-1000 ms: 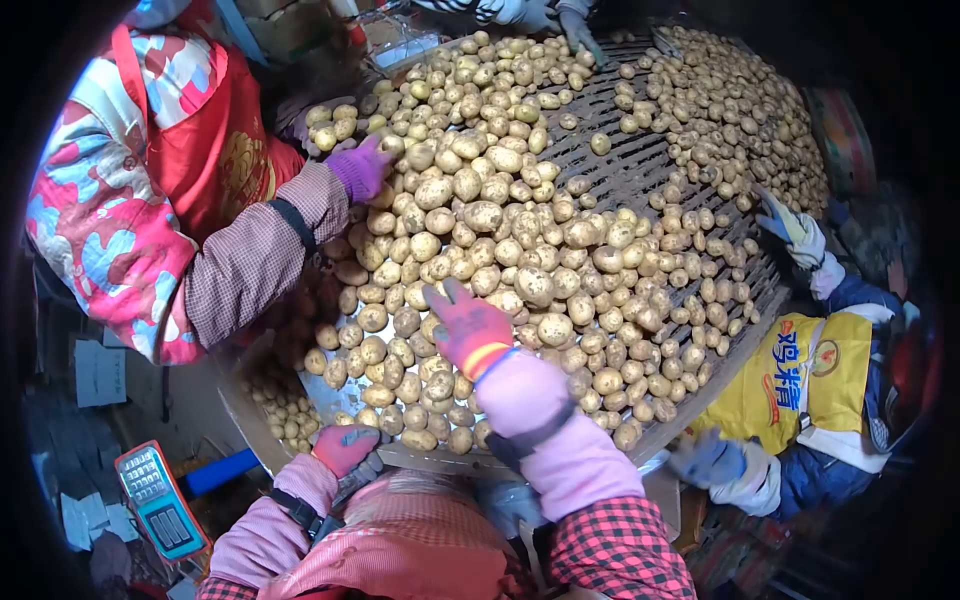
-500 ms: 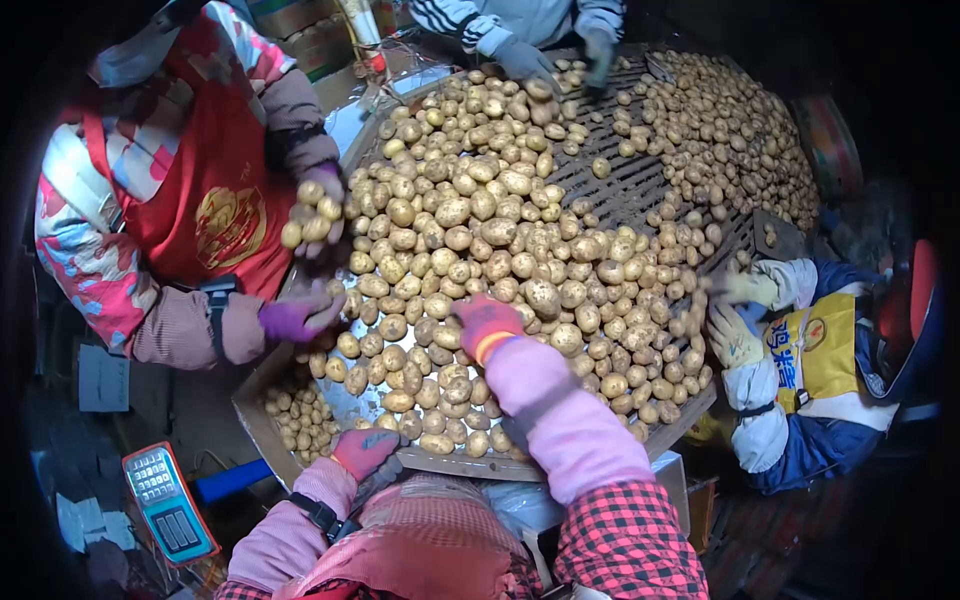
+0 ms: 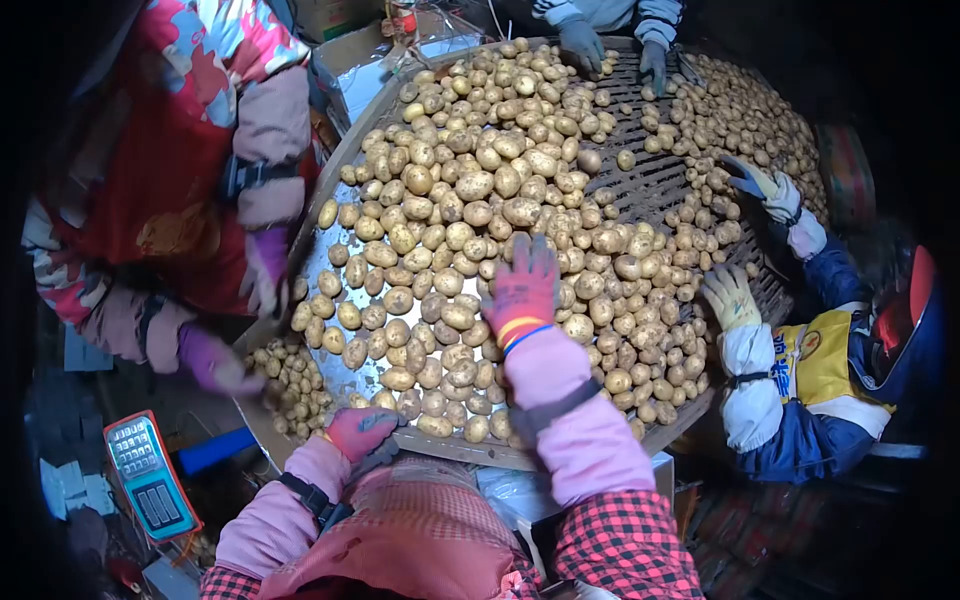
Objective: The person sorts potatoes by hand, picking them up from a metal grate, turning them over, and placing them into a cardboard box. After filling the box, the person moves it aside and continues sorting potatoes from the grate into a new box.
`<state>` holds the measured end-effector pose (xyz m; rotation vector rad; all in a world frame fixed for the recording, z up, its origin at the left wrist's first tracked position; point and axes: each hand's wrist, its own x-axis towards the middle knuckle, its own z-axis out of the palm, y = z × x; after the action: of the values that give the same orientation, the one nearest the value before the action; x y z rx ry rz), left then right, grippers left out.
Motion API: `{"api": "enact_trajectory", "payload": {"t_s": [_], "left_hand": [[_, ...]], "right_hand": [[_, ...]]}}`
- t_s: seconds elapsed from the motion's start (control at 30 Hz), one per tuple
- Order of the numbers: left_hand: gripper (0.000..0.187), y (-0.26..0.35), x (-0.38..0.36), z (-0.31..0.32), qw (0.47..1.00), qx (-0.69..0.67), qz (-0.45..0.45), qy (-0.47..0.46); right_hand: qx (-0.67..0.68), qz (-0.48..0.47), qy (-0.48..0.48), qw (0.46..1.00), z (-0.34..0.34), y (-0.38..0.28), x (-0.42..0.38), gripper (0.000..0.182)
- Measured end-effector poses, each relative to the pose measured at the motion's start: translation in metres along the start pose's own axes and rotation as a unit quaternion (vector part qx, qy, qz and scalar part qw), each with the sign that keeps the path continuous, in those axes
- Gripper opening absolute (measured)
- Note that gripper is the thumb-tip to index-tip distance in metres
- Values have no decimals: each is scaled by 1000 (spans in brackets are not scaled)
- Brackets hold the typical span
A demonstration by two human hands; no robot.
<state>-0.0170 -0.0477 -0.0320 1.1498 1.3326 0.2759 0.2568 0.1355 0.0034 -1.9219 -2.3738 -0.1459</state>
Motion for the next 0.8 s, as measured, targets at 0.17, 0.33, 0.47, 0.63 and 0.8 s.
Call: {"api": "enact_trajectory", "payload": {"t_s": [0.17,0.33,0.47,0.63,0.8], "left_hand": [[30,-2,2,-4,999,11,44,-4],[35,-1,3,-6,999,46,-4,3],[32,-5,7,-3,999,44,12,1],[29,0,5,-6,997,63,38,5],[24,13,2,-4,997,56,49,21]], "right_hand": [[-48,-60,-80,994,9,20,12,41],[630,106,30,769,-27,39,1,38],[774,256,-55,576,-40,15,39,33],[460,124,-23,879,23,7,50,37],[838,266,-161,448,0,-55,-13,33]]}}
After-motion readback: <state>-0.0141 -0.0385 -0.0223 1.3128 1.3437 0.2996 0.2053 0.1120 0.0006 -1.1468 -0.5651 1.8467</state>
